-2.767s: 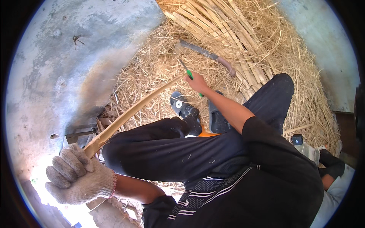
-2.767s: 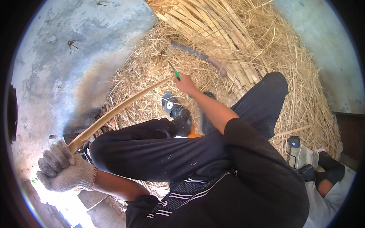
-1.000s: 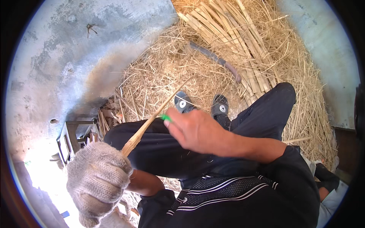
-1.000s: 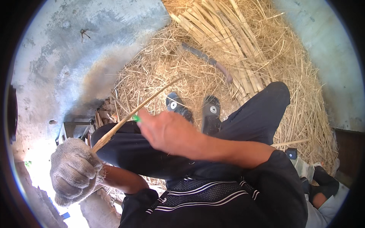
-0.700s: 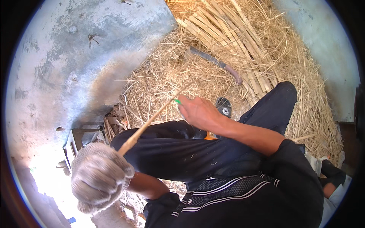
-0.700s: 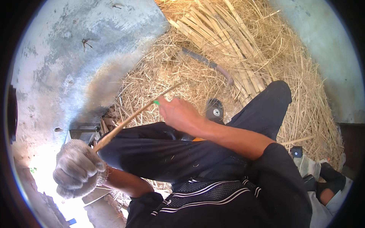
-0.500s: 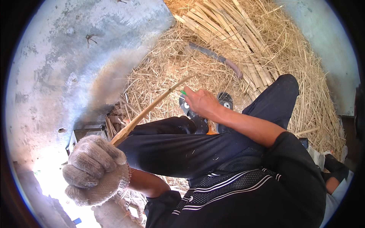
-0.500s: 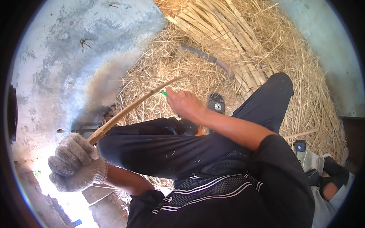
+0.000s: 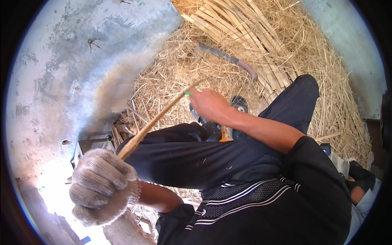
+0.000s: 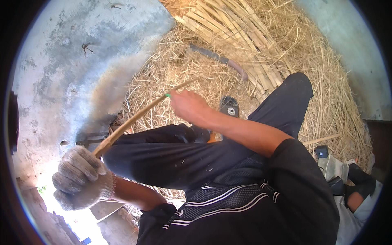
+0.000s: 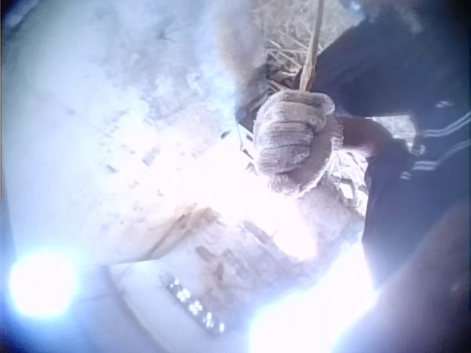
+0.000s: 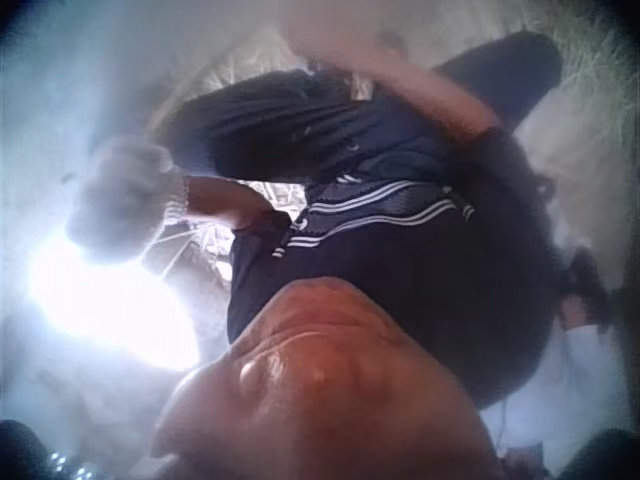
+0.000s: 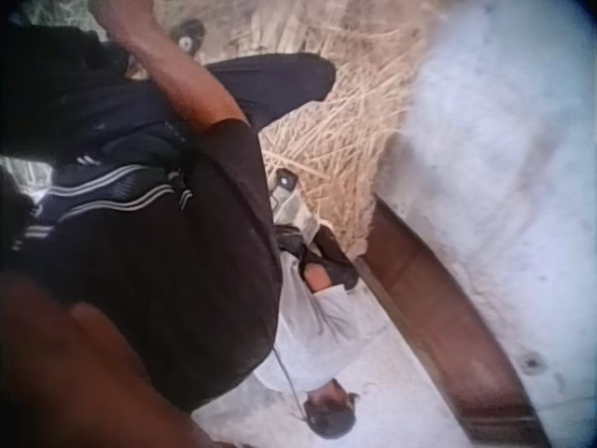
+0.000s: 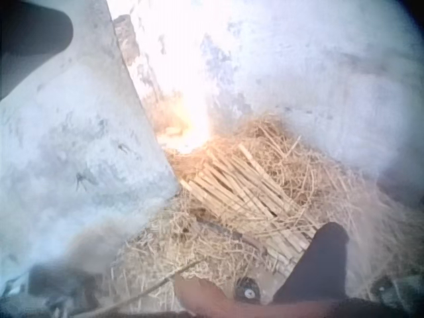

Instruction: The person sits cross-legged on a straw-covered floor and uses a small green knife to shave the surface of a long bamboo stick held in their left hand. They repeatedly scrape the tool along the stick's length to remove the outer layer.

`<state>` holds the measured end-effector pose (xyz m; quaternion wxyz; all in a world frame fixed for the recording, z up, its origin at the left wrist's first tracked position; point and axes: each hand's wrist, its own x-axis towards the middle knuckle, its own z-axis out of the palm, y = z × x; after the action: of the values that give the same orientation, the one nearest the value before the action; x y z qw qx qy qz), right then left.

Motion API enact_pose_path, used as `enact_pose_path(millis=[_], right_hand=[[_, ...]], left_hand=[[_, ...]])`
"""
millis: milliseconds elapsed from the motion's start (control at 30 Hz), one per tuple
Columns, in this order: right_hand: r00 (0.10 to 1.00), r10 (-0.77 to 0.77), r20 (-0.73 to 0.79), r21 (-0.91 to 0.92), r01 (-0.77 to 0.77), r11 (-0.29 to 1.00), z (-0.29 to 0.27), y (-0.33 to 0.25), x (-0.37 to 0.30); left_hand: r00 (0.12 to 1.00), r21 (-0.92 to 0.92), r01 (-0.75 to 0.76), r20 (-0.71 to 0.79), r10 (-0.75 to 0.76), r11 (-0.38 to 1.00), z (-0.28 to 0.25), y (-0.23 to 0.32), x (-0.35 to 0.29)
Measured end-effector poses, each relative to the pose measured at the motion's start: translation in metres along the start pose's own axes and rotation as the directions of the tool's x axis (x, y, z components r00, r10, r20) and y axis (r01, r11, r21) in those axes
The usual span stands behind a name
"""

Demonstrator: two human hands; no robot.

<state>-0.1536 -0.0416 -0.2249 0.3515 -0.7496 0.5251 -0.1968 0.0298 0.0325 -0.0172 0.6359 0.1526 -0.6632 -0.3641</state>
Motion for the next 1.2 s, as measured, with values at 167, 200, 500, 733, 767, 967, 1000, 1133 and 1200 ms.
enact_pose_path(millis=[167,200,500,733,767,967,1000,1133,1200], right_hand=[[0.999,0.030,0.038,0.028,-0.031,0.999,0.024,0.012,0.006],[0.999,-0.040,-0.009,-0.210,0.037,0.977,0.039,0.068,0.016],[0.987,-0.163,0.005,0.033,0.163,0.986,0.015,-0.010,-0.005],[0.996,-0.064,-0.063,0.010,0.065,0.998,0.035,0.059,0.014],[0.996,-0.070,-0.057,0.052,0.073,0.996,0.031,0.044,0.005],[0.992,-0.115,-0.053,0.081,0.119,0.990,0.024,0.010,0.025],[0.986,-0.149,-0.073,0.014,0.151,0.989,0.030,0.008,0.032],[0.999,0.004,-0.044,0.066,-0.001,0.998,0.041,0.022,0.030],[0.993,0.068,-0.097,-0.033,-0.072,0.997,0.060,0.102,0.029]], left_hand=[[0.995,0.136,-0.005,-0.099,0.019,0.991,-0.013,0.009,-0.002],[0.997,0.116,-0.011,-0.073,0.020,0.993,-0.007,0.007,0.002],[0.960,0.304,-0.080,-0.234,0.156,0.949,0.006,0.004,0.008],[0.964,0.179,-0.110,-0.220,0.148,0.978,0.010,-0.007,0.003],[0.956,0.183,-0.108,-0.250,0.152,0.977,0.012,-0.008,0.000],[0.960,0.202,-0.116,-0.229,0.162,0.972,-0.009,-0.007,0.004],[0.956,0.187,-0.108,-0.249,0.153,0.976,-0.019,-0.006,0.007],[0.934,0.066,-0.060,-0.348,0.079,0.996,-0.023,-0.006,0.012],[0.936,0.085,-0.051,-0.342,0.078,0.995,-0.011,-0.009,0.013]])
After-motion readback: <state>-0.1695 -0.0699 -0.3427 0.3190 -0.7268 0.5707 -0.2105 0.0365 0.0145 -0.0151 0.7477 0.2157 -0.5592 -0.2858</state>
